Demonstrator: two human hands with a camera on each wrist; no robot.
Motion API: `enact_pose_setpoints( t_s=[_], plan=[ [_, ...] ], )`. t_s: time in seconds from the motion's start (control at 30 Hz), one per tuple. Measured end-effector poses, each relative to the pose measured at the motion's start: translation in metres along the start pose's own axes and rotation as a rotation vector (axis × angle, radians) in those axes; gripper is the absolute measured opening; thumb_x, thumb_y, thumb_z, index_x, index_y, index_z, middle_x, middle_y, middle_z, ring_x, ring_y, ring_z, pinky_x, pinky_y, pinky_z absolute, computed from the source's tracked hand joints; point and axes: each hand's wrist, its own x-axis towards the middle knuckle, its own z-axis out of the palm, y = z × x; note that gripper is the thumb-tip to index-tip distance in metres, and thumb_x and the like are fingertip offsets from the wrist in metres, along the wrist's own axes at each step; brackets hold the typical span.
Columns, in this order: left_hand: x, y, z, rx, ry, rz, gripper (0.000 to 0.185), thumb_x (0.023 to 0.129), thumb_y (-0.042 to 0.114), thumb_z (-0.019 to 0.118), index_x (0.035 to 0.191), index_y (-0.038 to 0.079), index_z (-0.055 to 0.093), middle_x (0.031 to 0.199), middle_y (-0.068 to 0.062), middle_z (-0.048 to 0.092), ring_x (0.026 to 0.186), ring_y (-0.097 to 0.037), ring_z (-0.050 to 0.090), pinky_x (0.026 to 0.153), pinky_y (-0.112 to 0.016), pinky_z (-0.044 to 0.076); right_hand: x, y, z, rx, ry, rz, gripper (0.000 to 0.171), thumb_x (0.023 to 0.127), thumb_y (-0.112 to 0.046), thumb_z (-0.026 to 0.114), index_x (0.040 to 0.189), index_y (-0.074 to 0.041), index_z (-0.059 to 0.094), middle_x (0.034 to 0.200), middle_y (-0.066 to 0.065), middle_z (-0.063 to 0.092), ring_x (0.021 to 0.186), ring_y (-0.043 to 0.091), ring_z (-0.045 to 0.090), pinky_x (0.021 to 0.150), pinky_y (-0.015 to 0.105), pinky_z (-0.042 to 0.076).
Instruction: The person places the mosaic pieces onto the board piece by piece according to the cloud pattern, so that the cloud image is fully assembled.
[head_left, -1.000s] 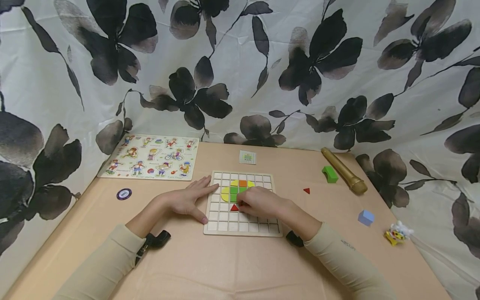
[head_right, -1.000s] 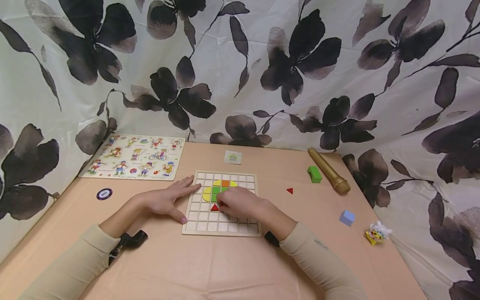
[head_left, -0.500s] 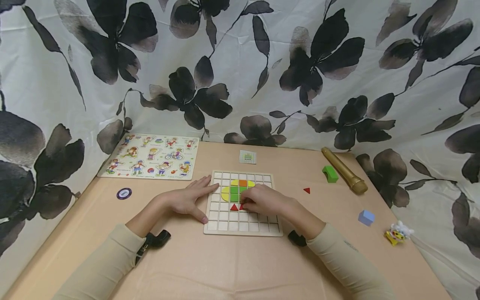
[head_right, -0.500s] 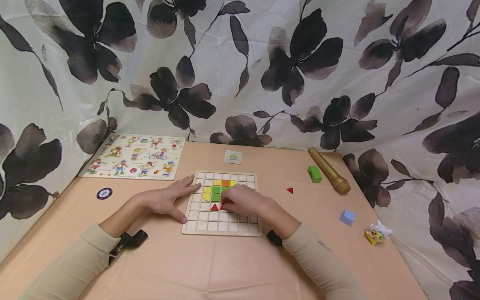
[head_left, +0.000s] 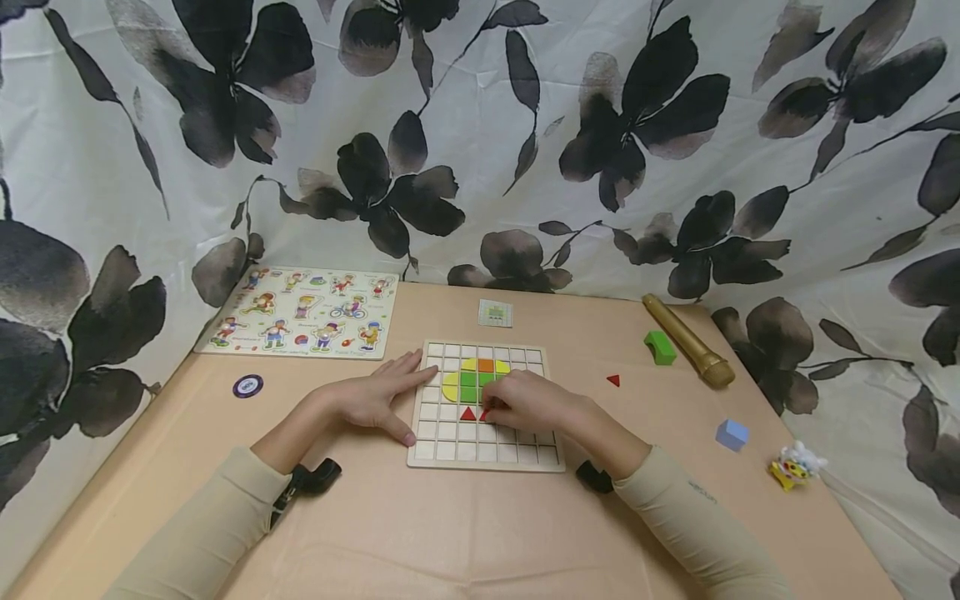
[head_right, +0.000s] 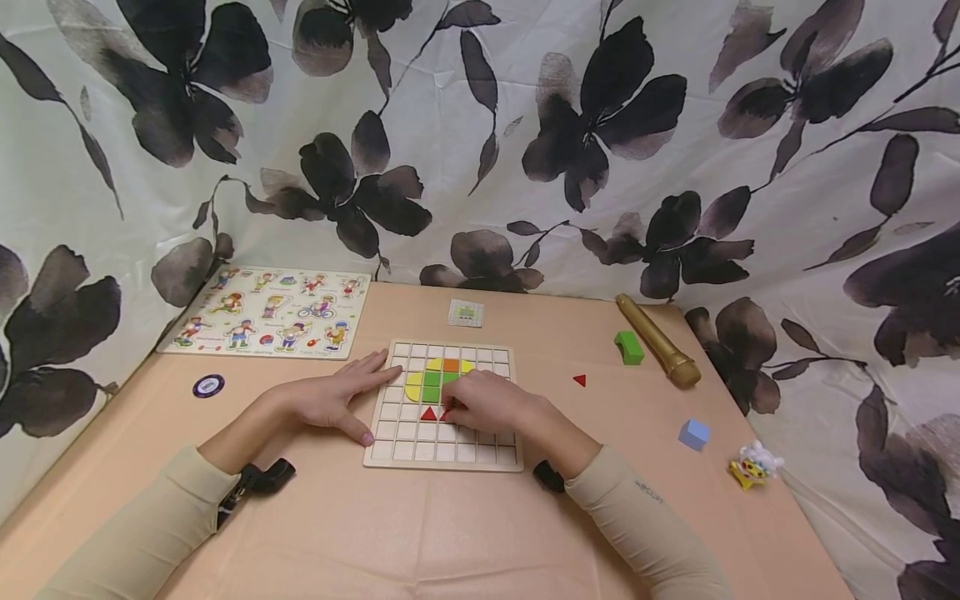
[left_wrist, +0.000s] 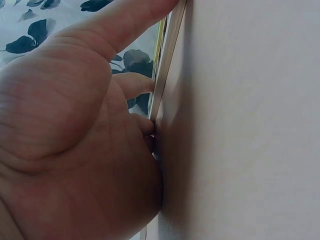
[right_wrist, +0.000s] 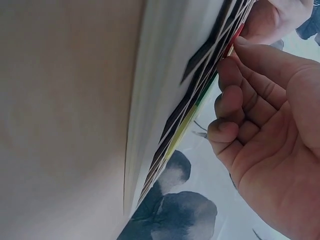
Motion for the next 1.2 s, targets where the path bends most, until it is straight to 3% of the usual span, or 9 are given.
enact_pose_setpoints(
  t_s=[0.17, 0.3, 0.47, 0.57, 0.77, 0.9, 1.1, 1.2],
  plan=[
    [0.000, 0.000, 0.000, -0.007, 0.002, 0.006, 0.117, 0.077, 0.051, 0.088, 0.168, 0.021, 0.021, 0.175, -0.015, -0.010, 0.161, -0.041, -0.012, 0.128, -0.064, -0.003, -0.006, 0.006, -0.005, 0.046, 0.017, 0.038, 0.013, 0.097, -0.023, 0.075, 0.107, -0.015, 0.076, 0.081, -0.011, 0.065, 0.072, 0.007, 0.056, 0.069, 0.022, 0.048],
    [0.001, 0.000, 0.001, -0.009, 0.005, 0.013, 0.117, 0.077, 0.050, 0.088, 0.168, 0.020, 0.022, 0.175, -0.016, -0.009, 0.161, -0.041, -0.012, 0.127, -0.064, -0.003, -0.019, 0.020, -0.019, 0.110, 0.109, 0.114, 0.030, 0.097, -0.025, 0.076, 0.123, -0.011, 0.073, 0.083, -0.008, 0.064, 0.075, 0.010, 0.056, 0.067, 0.026, 0.048],
    [0.000, 0.000, 0.002, -0.009, 0.010, 0.008, 0.117, 0.076, 0.050, 0.088, 0.168, 0.021, 0.022, 0.175, -0.016, -0.009, 0.161, -0.041, -0.011, 0.127, -0.065, -0.002, -0.044, 0.048, -0.045, 0.097, 0.269, 0.198, 0.032, 0.095, -0.019, 0.077, 0.125, -0.009, 0.072, 0.102, 0.003, 0.071, 0.086, 0.016, 0.061, 0.076, 0.033, 0.054],
    [0.000, 0.000, 0.002, -0.010, 0.006, 0.002, 0.117, 0.076, 0.050, 0.088, 0.168, 0.021, 0.022, 0.176, -0.015, -0.009, 0.161, -0.040, -0.012, 0.128, -0.064, -0.002, -0.063, 0.071, -0.055, 0.073, 0.313, 0.231, 0.034, 0.093, -0.013, 0.078, 0.126, -0.008, 0.071, 0.114, 0.011, 0.073, 0.092, 0.021, 0.064, 0.080, 0.037, 0.054],
    [0.000, 0.001, 0.002, -0.004, 0.005, 0.007, 0.118, 0.076, 0.051, 0.088, 0.168, 0.020, 0.021, 0.176, -0.015, -0.010, 0.161, -0.040, -0.012, 0.128, -0.064, -0.002, -0.097, 0.121, -0.055, 0.168, 0.318, 0.327, 0.035, 0.095, -0.007, 0.073, 0.130, -0.002, 0.070, 0.122, 0.021, 0.071, 0.096, 0.026, 0.064, 0.076, 0.037, 0.056],
    [-0.001, 0.000, 0.002, -0.005, 0.009, 0.010, 0.118, 0.076, 0.051, 0.088, 0.168, 0.019, 0.021, 0.175, -0.017, -0.009, 0.161, -0.041, -0.011, 0.127, -0.065, -0.002, -0.113, 0.147, -0.049, 0.195, 0.323, 0.335, 0.029, 0.093, 0.000, 0.072, 0.122, 0.001, 0.073, 0.116, 0.020, 0.074, 0.094, 0.026, 0.064, 0.078, 0.032, 0.054],
    [-0.002, 0.001, 0.002, -0.007, 0.009, 0.008, 0.117, 0.077, 0.050, 0.088, 0.168, 0.018, 0.021, 0.175, -0.017, -0.009, 0.161, -0.042, -0.011, 0.127, -0.065, -0.002, -0.127, 0.166, -0.039, 0.313, 0.202, 0.350, 0.030, 0.083, 0.007, 0.079, 0.112, 0.000, 0.078, 0.105, 0.014, 0.078, 0.092, 0.025, 0.067, 0.075, 0.024, 0.055],
    [-0.002, 0.001, 0.002, -0.010, 0.010, 0.007, 0.117, 0.077, 0.050, 0.088, 0.168, 0.019, 0.021, 0.175, -0.016, -0.009, 0.161, -0.041, -0.011, 0.127, -0.065, -0.002, -0.127, 0.169, -0.035, 0.321, 0.181, 0.355, 0.028, 0.083, 0.006, 0.080, 0.110, -0.001, 0.079, 0.104, 0.012, 0.077, 0.094, 0.024, 0.068, 0.078, 0.022, 0.054]
  ],
)
